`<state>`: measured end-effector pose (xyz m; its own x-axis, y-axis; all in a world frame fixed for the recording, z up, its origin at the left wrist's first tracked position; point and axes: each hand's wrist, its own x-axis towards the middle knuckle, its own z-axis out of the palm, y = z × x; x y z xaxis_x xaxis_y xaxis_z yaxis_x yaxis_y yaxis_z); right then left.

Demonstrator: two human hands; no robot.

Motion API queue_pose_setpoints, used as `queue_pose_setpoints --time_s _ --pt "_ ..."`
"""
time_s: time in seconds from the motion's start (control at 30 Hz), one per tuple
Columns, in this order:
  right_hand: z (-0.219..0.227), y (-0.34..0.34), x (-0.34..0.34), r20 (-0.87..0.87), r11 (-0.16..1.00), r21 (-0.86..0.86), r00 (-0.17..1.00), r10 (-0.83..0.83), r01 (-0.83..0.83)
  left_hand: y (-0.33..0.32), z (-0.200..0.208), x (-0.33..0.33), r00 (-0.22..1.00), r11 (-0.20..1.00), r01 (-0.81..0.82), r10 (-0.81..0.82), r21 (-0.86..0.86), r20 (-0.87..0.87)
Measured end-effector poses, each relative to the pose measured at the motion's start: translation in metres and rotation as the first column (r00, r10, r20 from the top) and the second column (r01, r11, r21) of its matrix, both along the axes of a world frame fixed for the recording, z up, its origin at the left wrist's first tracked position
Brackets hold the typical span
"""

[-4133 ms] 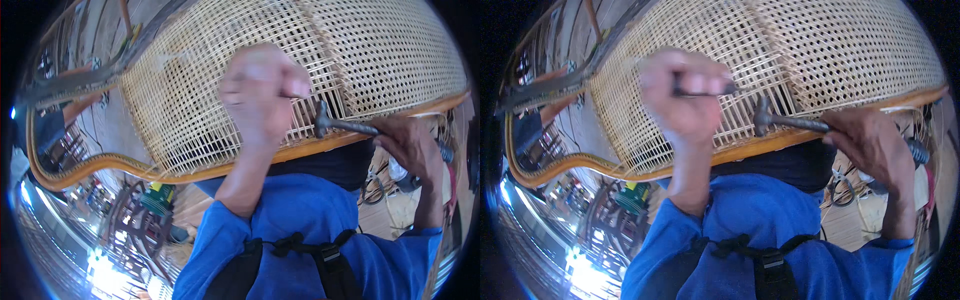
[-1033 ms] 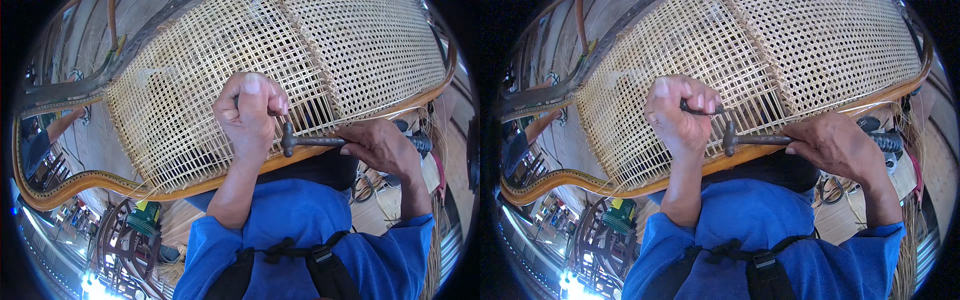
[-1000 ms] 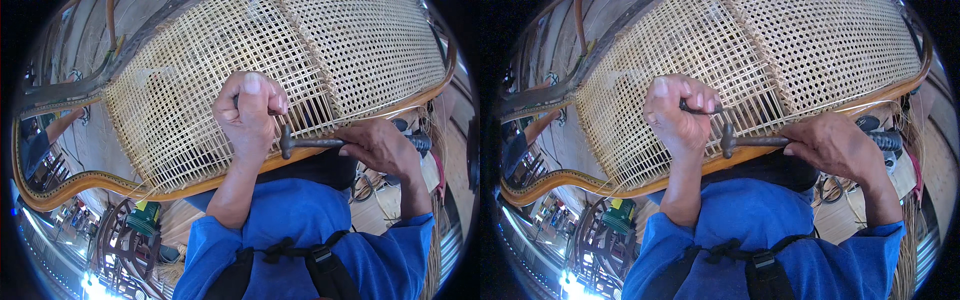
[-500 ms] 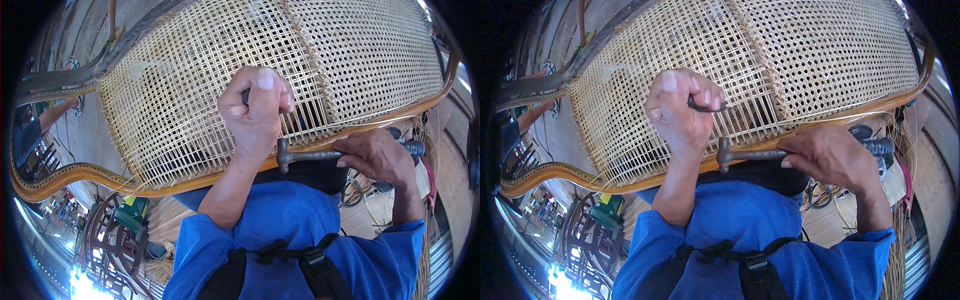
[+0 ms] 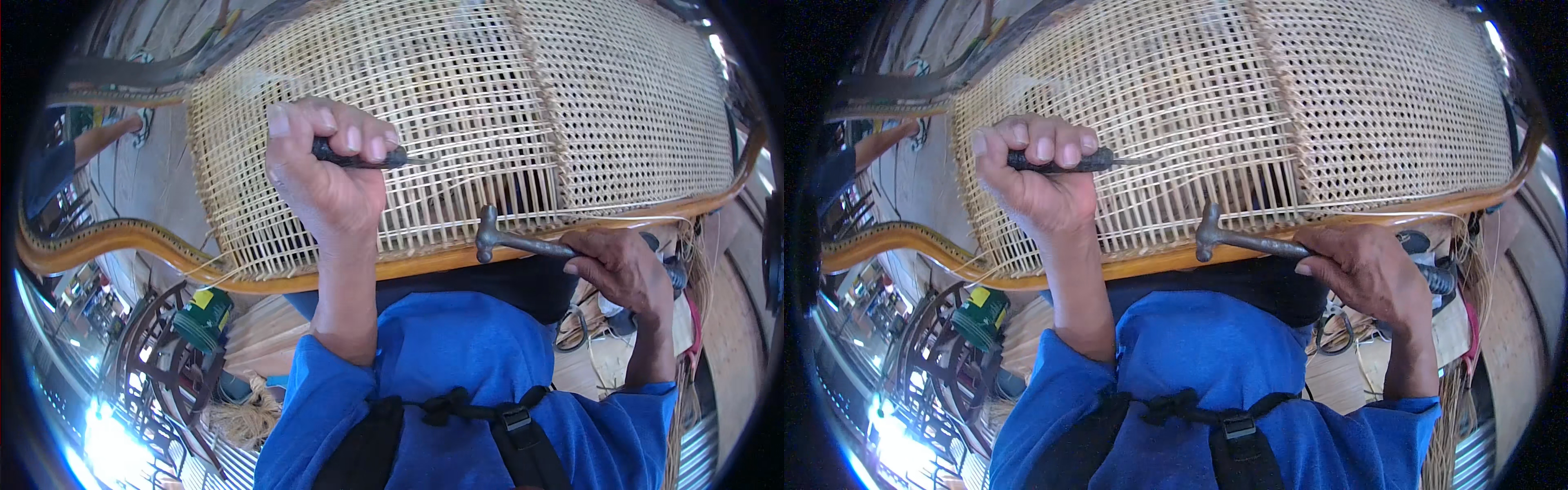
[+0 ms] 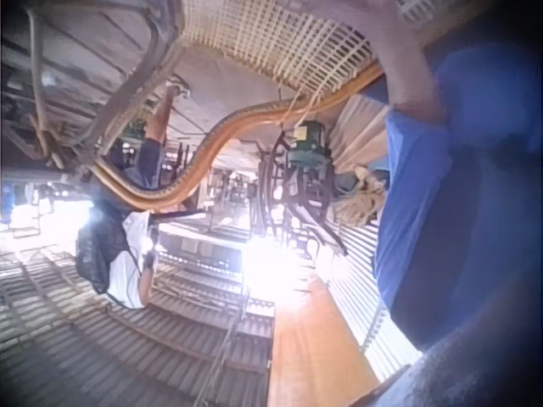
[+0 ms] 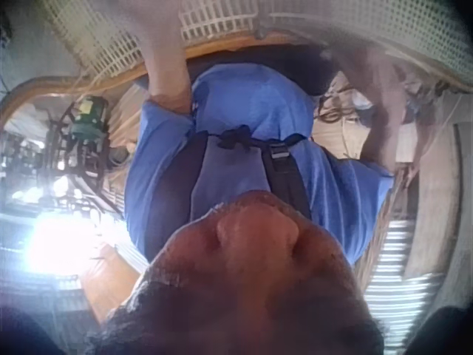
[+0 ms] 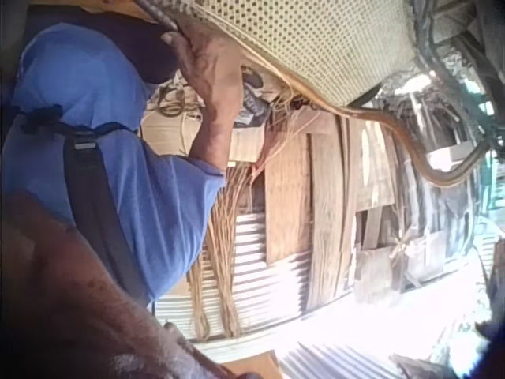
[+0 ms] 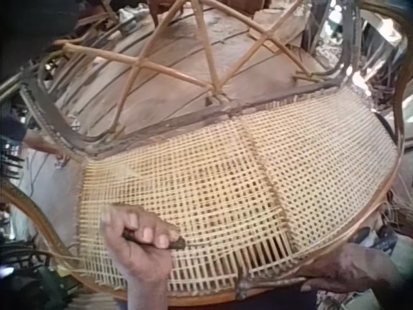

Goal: The recorder is weaving the seat of a rattan chair frame using thin bamboo or rattan strips.

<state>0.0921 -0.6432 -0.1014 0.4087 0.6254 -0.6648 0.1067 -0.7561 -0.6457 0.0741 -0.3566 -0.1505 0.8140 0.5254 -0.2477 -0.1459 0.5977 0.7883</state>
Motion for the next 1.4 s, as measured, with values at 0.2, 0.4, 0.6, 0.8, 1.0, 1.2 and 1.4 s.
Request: queue_pose_setpoints --time_s 0.2,0.4,0.6,0.8,1.0,1.2,1.4 --pt "-0.002 0.033 0.002 0.011 0.996 0.011 0.996 0.092 -0.092 0.000 -0.011 -0.019 0.998 0.993 0.063 -0.064 0.096 0.011" --pt "-0.013 0.049 0.009 0.112 0.980 0.116 0.982 0.151 -0.164 -0.013 -0.010 -0.016 0.989 0.982 0.143 -0.144 0.120 0.007" --pt "-0.012 0.058 0.014 0.164 0.982 0.052 0.972 0.171 -0.181 -0.010 -0.009 -0.019 0.985 0.982 0.147 -0.156 0.116 0.069" --pt "-0.011 0.049 0.005 0.090 0.980 0.099 0.982 0.165 -0.174 -0.018 -0.007 -0.029 0.981 0.974 0.187 -0.191 0.125 0.022" --pt "-0.017 0.046 0.000 0.112 0.975 0.113 0.978 0.178 -0.190 -0.020 -0.009 -0.024 0.976 0.965 0.196 -0.209 0.176 0.059" --pt "-0.019 0.054 0.007 0.107 0.982 0.078 0.981 0.163 -0.171 -0.020 -0.009 -0.021 0.974 0.969 0.215 -0.222 0.123 0.045" --pt "-0.012 0.051 0.006 0.105 0.975 0.142 0.982 0.158 -0.172 -0.008 0.011 -0.044 0.964 0.962 0.198 -0.225 0.187 0.140"
